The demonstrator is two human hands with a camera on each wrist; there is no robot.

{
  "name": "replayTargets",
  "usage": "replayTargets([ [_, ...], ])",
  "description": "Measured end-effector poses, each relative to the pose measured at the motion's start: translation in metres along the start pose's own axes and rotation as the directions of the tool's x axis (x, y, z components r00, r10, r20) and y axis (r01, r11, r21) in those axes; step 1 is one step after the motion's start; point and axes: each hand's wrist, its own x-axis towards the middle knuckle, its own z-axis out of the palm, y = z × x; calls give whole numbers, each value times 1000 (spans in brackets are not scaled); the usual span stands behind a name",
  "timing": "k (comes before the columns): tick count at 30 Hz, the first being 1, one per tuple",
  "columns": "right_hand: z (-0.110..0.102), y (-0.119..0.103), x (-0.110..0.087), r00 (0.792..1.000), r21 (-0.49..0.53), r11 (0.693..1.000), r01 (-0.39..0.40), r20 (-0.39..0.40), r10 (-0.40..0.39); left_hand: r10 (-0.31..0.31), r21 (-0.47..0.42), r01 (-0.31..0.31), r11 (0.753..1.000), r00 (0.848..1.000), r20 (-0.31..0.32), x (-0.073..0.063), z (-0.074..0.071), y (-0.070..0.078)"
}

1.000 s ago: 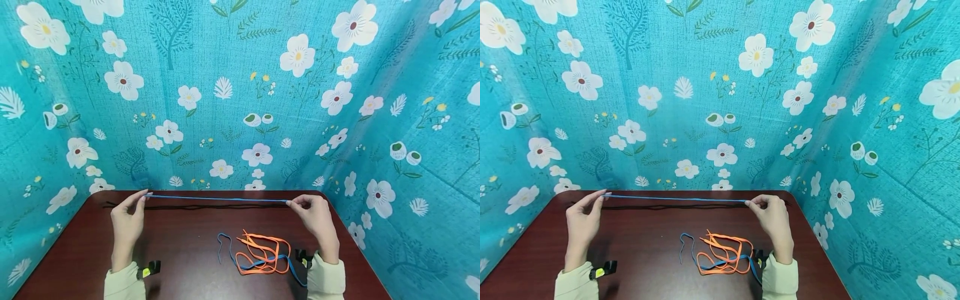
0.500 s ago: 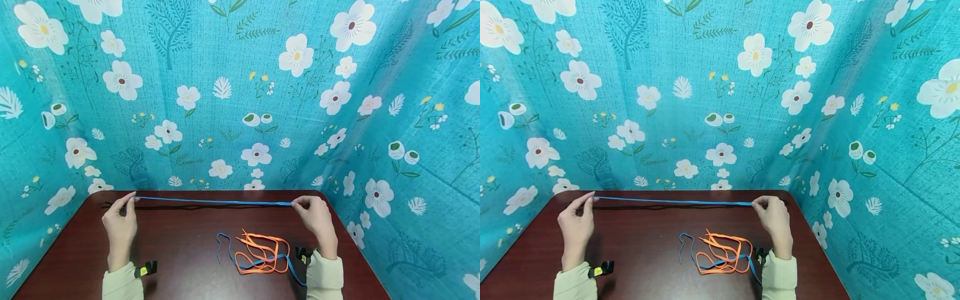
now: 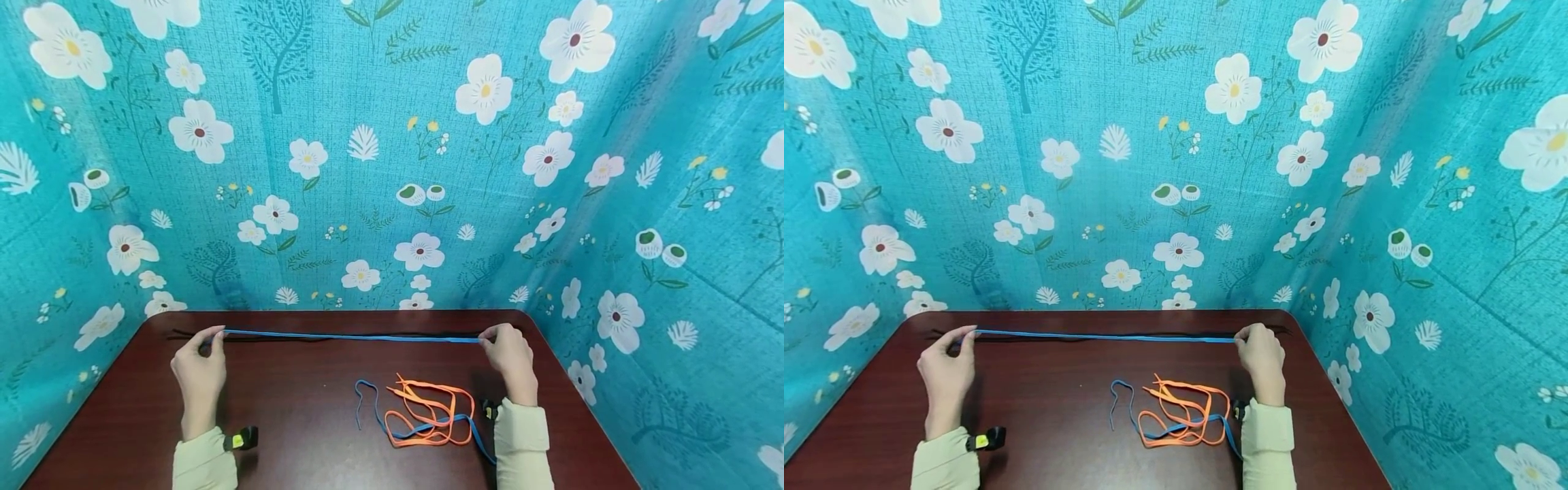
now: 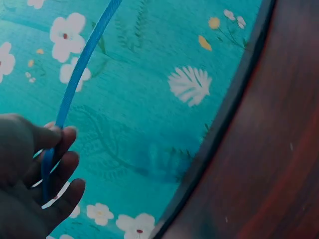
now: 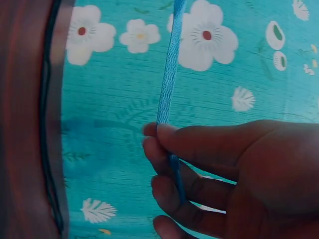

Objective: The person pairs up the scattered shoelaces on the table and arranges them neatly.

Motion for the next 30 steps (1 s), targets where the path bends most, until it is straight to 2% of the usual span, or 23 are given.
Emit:
replayTargets([
  [4, 6, 6, 12, 1000, -10, 1000, -11, -28, 11, -19, 38, 16, 999, 997, 75, 2, 6, -10],
  [8, 17, 14, 24, 998, 2, 999, -45, -40, 45, -44, 85, 35, 996, 993, 113, 4, 9, -19],
  [12, 25, 23, 32, 998, -4, 999, -48, 34, 48, -18, 96, 1, 995, 985, 172, 5, 8, -27],
  [14, 27, 27, 36, 996, -25, 999, -28, 83, 30, 0, 113, -26, 993, 975, 224, 6, 8, -31],
  [17, 27, 33, 41, 991, -67, 998, 5, 136, 4, 30, 153, -85, 985, 943, 331, 11, 9, -37],
  [19, 28, 35, 44, 988, -92, 995, 28, 155, -14, 46, 177, -128, 976, 913, 405, 16, 10, -43],
  [22, 30, 37, 49, 984, -116, 992, 56, 173, -35, 37, 203, -160, 966, 863, 504, 23, 11, -53],
  [24, 34, 38, 53, 984, -134, 988, 73, 174, -49, 27, 225, -177, 958, 838, 545, 27, 12, -61],
  [26, 38, 39, 57, 983, -146, 985, 93, 171, -68, 11, 242, -181, 953, 821, 570, 31, 12, -68],
  [29, 47, 42, 64, 979, -134, 984, 118, 182, -93, -22, 283, -181, 942, 807, 590, 34, 15, -78],
  [30, 50, 44, 66, 977, -124, 985, 122, 189, -97, -42, 293, -172, 940, 797, 602, 34, 16, -80],
])
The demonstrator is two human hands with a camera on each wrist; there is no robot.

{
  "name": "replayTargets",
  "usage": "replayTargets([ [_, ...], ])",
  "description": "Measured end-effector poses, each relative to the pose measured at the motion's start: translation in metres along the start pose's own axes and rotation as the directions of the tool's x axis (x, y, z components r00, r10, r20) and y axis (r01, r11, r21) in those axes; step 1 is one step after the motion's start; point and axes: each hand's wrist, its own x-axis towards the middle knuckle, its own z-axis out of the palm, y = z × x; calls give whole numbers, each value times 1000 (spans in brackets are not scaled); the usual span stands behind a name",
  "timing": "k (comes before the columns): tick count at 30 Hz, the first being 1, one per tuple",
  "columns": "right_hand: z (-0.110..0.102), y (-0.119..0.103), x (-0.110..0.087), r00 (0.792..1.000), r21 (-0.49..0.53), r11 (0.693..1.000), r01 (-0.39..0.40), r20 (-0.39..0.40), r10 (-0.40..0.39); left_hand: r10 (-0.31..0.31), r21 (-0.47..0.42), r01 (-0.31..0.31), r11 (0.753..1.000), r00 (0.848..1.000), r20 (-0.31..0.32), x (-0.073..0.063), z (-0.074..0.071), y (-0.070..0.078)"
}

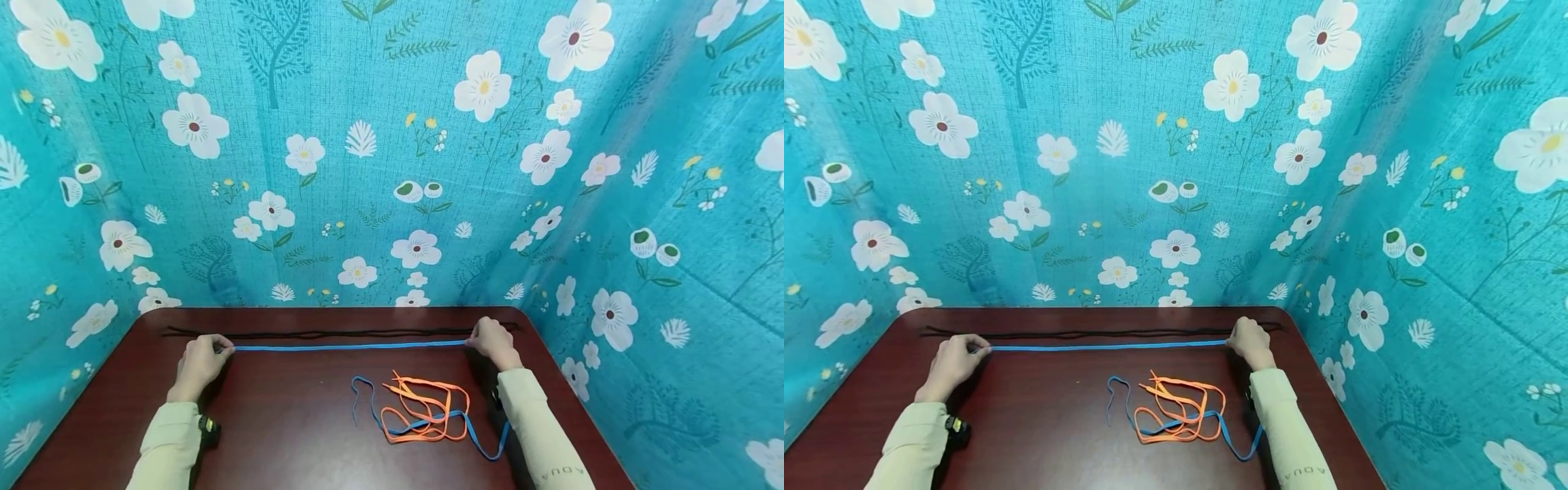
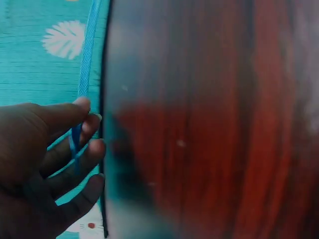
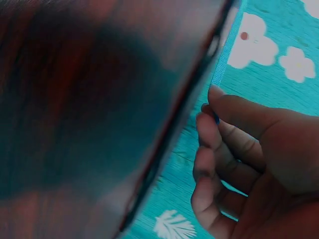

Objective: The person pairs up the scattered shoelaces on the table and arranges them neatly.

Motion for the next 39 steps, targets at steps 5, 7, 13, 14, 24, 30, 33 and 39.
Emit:
replayTargets([
  [5, 12, 5, 13, 999, 54, 998, 18, 48, -21, -38, 13, 36, 999, 994, 98, 10, 5, -6],
  [7, 15, 6, 17, 998, 67, 998, 17, 57, -21, -33, 12, 32, 999, 992, 118, 15, 6, -6],
  [13, 24, 4, 27, 999, 103, 994, 18, 38, -22, -37, 42, 33, 999, 995, 93, 31, 9, -8],
  [14, 26, 3, 29, 999, 108, 994, 21, 33, -25, -45, 50, 41, 998, 995, 85, 34, 10, -10],
  [24, 38, 7, 52, 997, 106, 994, -32, -60, 39, -132, 12, 132, 991, 986, 102, 50, 8, -11],
  [30, 40, 10, 60, 996, 135, 989, -56, -65, 66, -175, -16, 177, 984, 980, 95, 58, 15, -11],
  [33, 37, 8, 59, 995, 141, 987, -72, -55, 80, -179, -28, 182, 983, 980, 87, 60, 17, -11],
  [39, 34, 11, 59, 996, 132, 987, -87, -25, 91, -126, -48, 130, 990, 989, 82, 54, 11, -11],
])
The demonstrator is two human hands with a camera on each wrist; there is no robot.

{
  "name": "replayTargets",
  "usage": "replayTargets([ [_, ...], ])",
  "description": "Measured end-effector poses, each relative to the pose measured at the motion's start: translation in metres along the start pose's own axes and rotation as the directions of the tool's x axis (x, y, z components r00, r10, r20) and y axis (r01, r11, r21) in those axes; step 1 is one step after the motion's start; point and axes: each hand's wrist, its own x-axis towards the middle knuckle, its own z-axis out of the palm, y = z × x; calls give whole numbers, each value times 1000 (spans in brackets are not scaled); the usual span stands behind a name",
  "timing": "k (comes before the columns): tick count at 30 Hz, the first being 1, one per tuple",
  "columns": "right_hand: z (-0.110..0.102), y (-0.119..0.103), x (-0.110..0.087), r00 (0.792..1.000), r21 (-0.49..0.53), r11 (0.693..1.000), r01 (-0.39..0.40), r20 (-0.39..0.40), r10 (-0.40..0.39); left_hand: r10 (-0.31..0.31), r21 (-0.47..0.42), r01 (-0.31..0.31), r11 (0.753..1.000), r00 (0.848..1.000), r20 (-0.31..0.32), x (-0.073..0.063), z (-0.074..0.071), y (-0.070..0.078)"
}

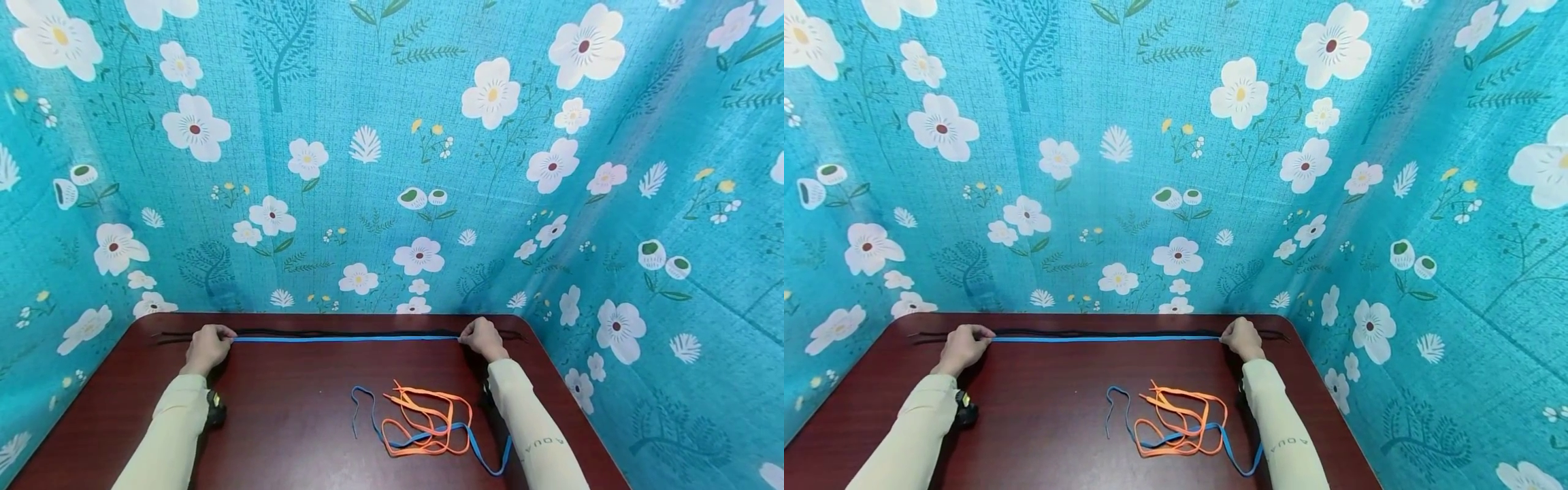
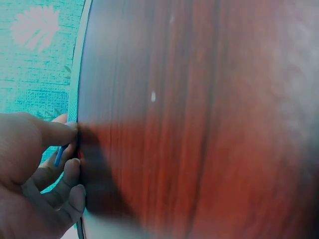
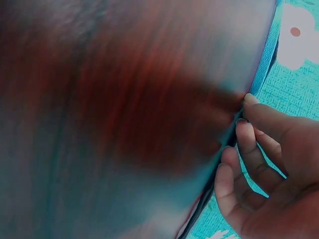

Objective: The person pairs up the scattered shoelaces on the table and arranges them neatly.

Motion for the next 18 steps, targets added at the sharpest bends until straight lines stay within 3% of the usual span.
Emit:
replayTargets([
  [12, -4, 10, -5, 999, 42, 998, 44, 7, -44, 54, 23, -55, 998, 998, 8, -7, -2, 2],
  [18, -8, 10, -8, 998, 45, 998, 51, 44, -53, 168, 1, -168, 986, 986, -4, -11, -3, -2],
])
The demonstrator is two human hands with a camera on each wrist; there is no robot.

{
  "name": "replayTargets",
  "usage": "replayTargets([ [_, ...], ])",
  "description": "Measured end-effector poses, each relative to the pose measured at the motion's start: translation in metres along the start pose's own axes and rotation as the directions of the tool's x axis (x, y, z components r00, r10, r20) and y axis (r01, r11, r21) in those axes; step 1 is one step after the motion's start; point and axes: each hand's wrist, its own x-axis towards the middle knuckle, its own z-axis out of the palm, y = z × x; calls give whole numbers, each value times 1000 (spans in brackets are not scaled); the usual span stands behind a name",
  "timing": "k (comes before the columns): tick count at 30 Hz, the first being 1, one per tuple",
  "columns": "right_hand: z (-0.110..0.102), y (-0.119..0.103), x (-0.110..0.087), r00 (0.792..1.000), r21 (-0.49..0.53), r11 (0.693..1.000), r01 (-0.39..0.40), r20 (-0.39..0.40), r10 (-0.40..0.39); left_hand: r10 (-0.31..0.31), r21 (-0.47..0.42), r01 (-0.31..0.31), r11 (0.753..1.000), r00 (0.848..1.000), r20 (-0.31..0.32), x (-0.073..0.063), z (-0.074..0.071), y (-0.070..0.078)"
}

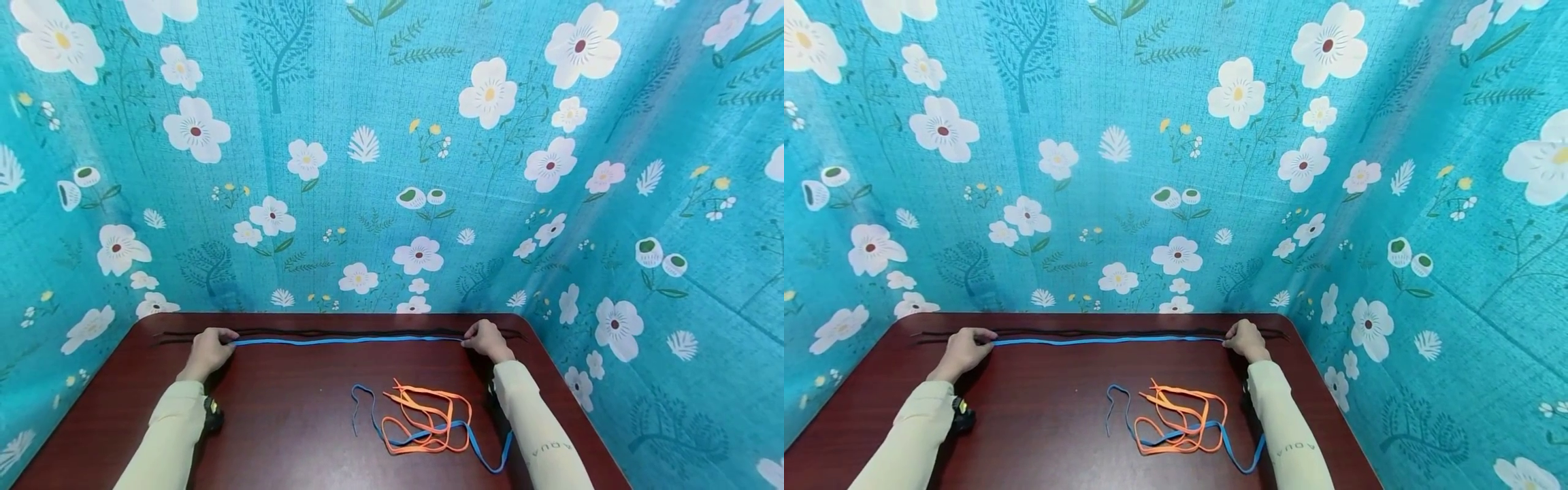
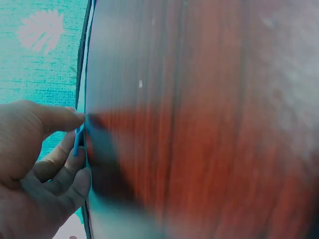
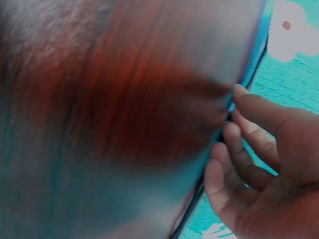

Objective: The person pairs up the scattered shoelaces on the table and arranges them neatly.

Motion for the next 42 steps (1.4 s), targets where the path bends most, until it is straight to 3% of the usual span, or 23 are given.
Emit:
replayTargets([
  [7, -9, -17, -15, 998, -19, 998, 60, 22, -60, 82, 62, -82, 995, 997, -2, -7, -8, 8],
  [12, -12, -37, -31, 990, -11, 991, 133, 50, -132, 141, 37, -142, 989, 989, 32, -13, -13, 23],
  [19, -8, -63, -52, 980, -11, 983, 185, 71, -184, 252, -44, -249, 968, 963, 93, -23, -11, 48],
  [25, 1, -84, -71, 971, -8, 976, 219, 100, -217, 311, -91, -301, 949, 943, 116, -33, -7, 73],
  [33, 9, -101, -105, 933, -1, 954, 299, 212, -291, 394, -165, -367, 916, 900, 188, -49, 4, 113],
  [37, 13, -109, -122, 899, 37, 936, 351, 266, -348, 385, -183, -345, 921, 879, 282, -59, 14, 132],
  [42, 27, -127, -141, 869, 35, 916, 399, 305, -390, 385, -222, -320, 921, 836, 392, -68, 34, 145],
])
